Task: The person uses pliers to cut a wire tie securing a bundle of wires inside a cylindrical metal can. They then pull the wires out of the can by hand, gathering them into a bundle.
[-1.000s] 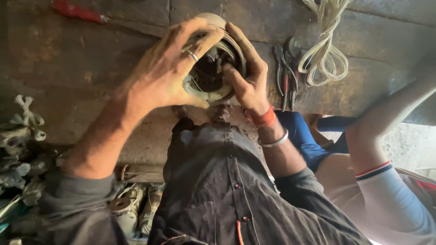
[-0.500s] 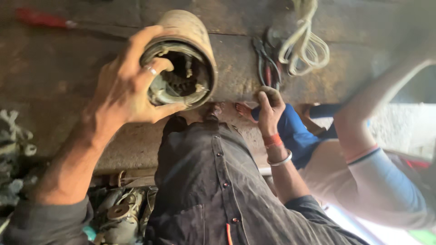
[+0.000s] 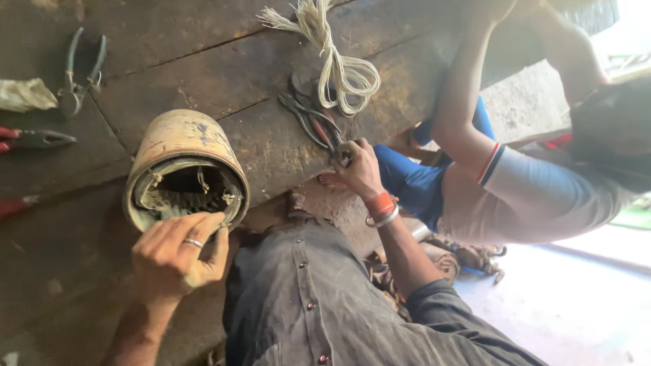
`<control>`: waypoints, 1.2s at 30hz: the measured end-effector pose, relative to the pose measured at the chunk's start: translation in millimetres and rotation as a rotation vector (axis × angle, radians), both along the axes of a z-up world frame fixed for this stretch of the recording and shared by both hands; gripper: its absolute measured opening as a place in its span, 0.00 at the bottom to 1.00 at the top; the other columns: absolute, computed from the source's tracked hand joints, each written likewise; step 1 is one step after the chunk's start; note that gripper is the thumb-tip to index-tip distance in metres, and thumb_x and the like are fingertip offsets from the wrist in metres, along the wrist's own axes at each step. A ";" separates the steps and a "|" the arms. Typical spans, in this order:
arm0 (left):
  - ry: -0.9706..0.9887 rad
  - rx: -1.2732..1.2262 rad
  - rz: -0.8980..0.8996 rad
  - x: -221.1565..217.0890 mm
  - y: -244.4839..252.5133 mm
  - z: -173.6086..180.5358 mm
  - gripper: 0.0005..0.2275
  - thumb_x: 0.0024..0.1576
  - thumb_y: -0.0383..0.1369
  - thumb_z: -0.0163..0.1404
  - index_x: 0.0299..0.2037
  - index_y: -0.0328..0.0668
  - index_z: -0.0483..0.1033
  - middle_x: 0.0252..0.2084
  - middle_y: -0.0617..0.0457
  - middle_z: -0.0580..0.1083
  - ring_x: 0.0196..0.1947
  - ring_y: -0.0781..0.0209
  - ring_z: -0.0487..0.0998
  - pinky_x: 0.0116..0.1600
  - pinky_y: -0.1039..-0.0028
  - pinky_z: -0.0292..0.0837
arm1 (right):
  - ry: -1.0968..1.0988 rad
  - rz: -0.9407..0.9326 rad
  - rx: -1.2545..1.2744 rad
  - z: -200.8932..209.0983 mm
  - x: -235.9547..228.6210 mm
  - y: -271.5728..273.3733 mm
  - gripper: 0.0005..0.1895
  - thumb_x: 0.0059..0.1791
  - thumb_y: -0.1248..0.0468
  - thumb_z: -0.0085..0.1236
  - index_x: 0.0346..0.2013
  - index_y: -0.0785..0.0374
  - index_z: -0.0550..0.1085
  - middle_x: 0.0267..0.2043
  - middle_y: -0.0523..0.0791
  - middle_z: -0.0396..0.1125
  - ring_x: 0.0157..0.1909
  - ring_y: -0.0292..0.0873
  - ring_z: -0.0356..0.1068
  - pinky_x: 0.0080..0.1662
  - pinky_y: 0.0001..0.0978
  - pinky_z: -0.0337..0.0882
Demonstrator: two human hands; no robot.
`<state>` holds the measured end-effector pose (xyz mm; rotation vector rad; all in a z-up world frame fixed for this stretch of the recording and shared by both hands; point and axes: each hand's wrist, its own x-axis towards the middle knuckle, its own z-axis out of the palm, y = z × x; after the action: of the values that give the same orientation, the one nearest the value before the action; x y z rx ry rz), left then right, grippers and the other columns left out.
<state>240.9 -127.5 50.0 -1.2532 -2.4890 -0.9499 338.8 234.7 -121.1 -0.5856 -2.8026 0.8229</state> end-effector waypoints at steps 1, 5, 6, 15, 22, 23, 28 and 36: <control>0.014 0.003 0.000 -0.4 -0.3 -1.2 0.07 0.52 0.27 0.61 0.39 0.41 0.82 0.37 0.54 0.78 0.33 0.57 0.79 0.40 0.67 0.74 | -0.018 -0.031 -0.031 -1.5 2.4 -3.7 0.13 0.42 0.62 0.68 0.40 0.58 0.77 0.44 0.49 0.67 0.49 0.54 0.68 0.51 0.44 0.69; 0.033 0.007 0.002 -1.0 0.8 -5.3 0.07 0.52 0.27 0.61 0.40 0.42 0.82 0.37 0.54 0.78 0.32 0.58 0.79 0.38 0.68 0.72 | 0.111 -0.026 0.102 2.7 6.3 -28.2 0.18 0.39 0.62 0.69 0.43 0.59 0.77 0.53 0.50 0.68 0.56 0.57 0.66 0.55 0.47 0.65; 0.044 0.015 0.009 1.5 0.0 -6.2 0.08 0.52 0.27 0.61 0.40 0.42 0.82 0.37 0.54 0.78 0.31 0.58 0.79 0.37 0.68 0.72 | 0.116 -0.047 0.124 4.7 6.1 -37.7 0.19 0.41 0.62 0.69 0.45 0.59 0.77 0.56 0.51 0.67 0.59 0.57 0.65 0.57 0.48 0.64; 0.124 0.090 0.024 3.9 1.2 -19.1 0.08 0.54 0.27 0.61 0.44 0.41 0.82 0.37 0.56 0.78 0.31 0.60 0.77 0.38 0.69 0.69 | 0.195 0.104 0.263 5.0 -54.0 -60.4 0.25 0.40 0.65 0.65 0.53 0.61 0.75 0.68 0.57 0.58 0.70 0.62 0.55 0.66 0.56 0.54; 0.295 -0.080 0.032 -0.6 -5.0 -32.1 0.13 0.55 0.41 0.58 0.41 0.39 0.80 0.36 0.52 0.77 0.37 0.57 0.80 0.50 0.65 0.73 | 0.001 0.213 0.135 -7.3 -85.2 -31.3 0.21 0.42 0.67 0.64 0.51 0.58 0.76 0.61 0.53 0.63 0.62 0.61 0.59 0.61 0.51 0.63; 0.335 -0.130 0.068 -1.0 -2.8 -36.9 0.11 0.56 0.39 0.57 0.40 0.40 0.80 0.36 0.52 0.78 0.39 0.56 0.80 0.53 0.63 0.74 | 0.034 0.202 0.100 -8.8 -87.0 -28.1 0.25 0.40 0.68 0.63 0.53 0.61 0.74 0.60 0.55 0.63 0.60 0.62 0.59 0.59 0.51 0.63; 0.415 -0.152 0.178 3.5 3.9 -66.6 0.05 0.55 0.32 0.59 0.30 0.44 0.78 0.25 0.55 0.72 0.28 0.59 0.74 0.45 0.67 0.72 | 0.208 0.265 0.006 -20.7 -78.9 -30.9 0.24 0.38 0.70 0.63 0.49 0.67 0.70 0.48 0.56 0.65 0.53 0.63 0.65 0.55 0.50 0.67; 0.440 -0.032 0.660 23.1 53.3 -71.6 0.17 0.56 0.46 0.66 0.26 0.45 0.75 0.25 0.55 0.73 0.26 0.60 0.70 0.44 0.67 0.67 | 0.157 0.172 0.118 -36.5 -75.2 -31.9 0.09 0.40 0.71 0.59 0.34 0.63 0.71 0.38 0.50 0.65 0.45 0.57 0.67 0.44 0.48 0.69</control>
<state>264.0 -74.2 -21.6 -0.4894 -2.3015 -0.4121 263.6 202.8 -157.6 -0.2523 -2.7603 0.6935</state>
